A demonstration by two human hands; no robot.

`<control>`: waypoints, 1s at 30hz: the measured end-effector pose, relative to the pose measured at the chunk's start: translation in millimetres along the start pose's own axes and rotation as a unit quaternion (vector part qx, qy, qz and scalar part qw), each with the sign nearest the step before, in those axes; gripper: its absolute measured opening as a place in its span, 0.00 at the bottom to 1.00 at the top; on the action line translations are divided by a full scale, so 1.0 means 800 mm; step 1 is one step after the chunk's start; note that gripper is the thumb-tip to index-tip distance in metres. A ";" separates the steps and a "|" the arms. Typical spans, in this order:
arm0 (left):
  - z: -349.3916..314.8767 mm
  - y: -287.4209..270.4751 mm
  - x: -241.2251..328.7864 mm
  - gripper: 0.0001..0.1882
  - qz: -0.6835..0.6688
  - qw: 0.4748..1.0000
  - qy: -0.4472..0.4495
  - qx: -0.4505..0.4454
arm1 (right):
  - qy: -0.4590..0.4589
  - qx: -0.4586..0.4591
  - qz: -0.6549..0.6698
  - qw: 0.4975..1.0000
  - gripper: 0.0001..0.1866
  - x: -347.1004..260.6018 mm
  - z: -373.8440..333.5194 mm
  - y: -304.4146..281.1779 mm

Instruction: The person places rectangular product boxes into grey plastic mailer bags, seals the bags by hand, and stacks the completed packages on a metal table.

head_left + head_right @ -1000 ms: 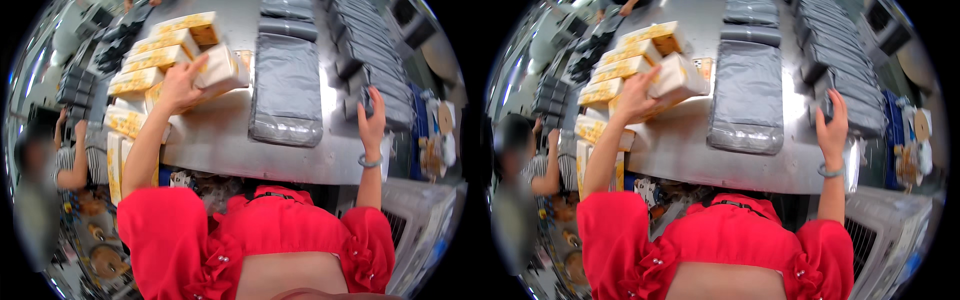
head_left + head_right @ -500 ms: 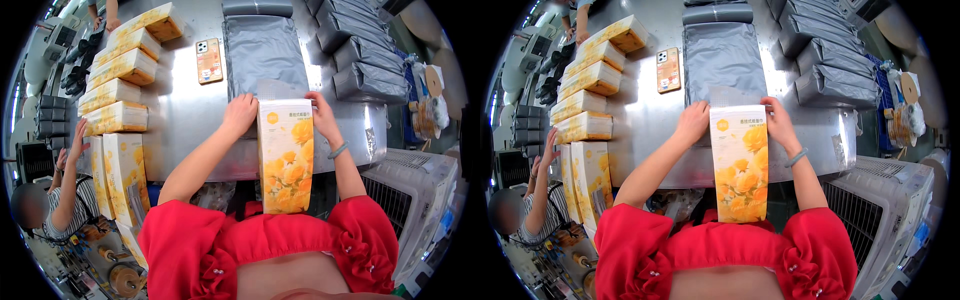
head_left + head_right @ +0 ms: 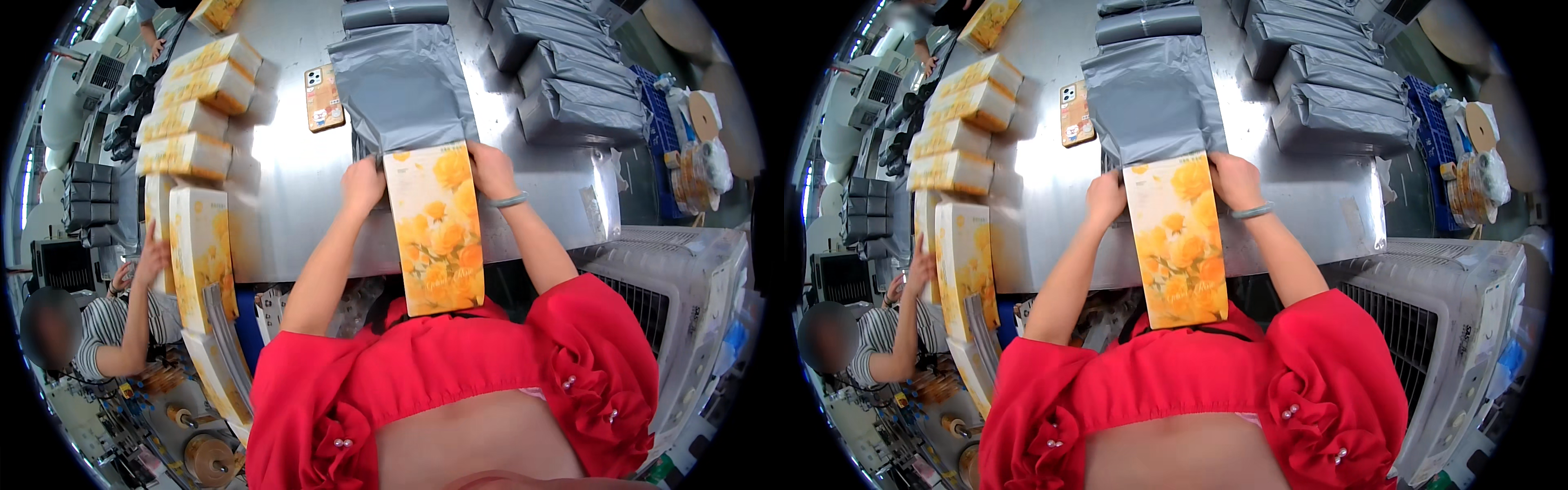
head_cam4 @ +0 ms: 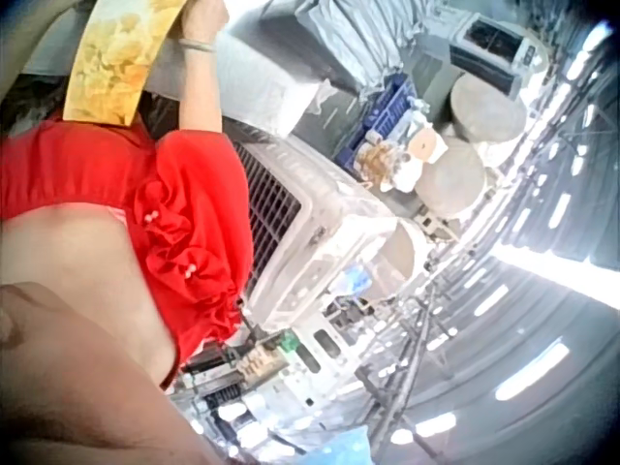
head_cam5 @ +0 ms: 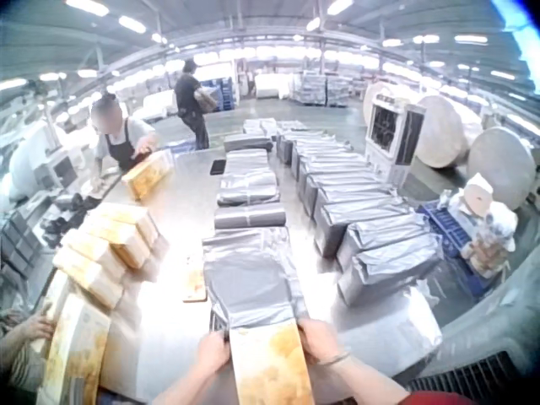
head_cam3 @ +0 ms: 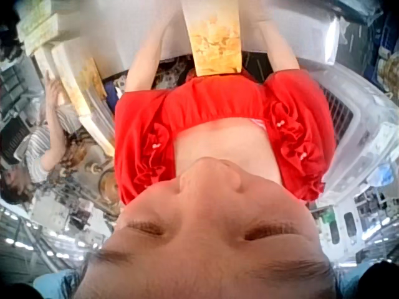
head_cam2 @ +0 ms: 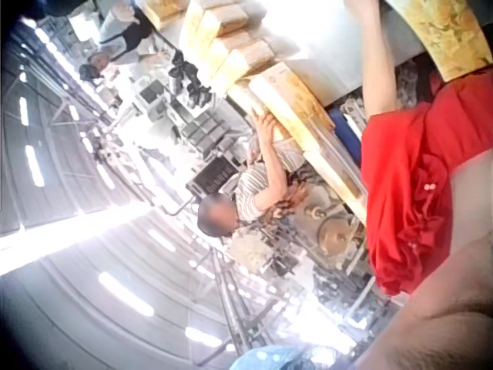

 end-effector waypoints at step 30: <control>-0.289 0.106 -0.028 0.07 0.016 0.982 0.172 -0.077 | 0.119 -0.299 0.513 0.796 0.19 0.035 -0.167 0.036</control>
Point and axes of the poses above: each hand's wrist, its own z-axis towards the middle knuckle, its own y-axis out of the palm, x = y × z, the point moved 8 cm from there along z, towards the middle knuckle, and after that the axes turned 6 degrees about -x, right-handed, at the moved point
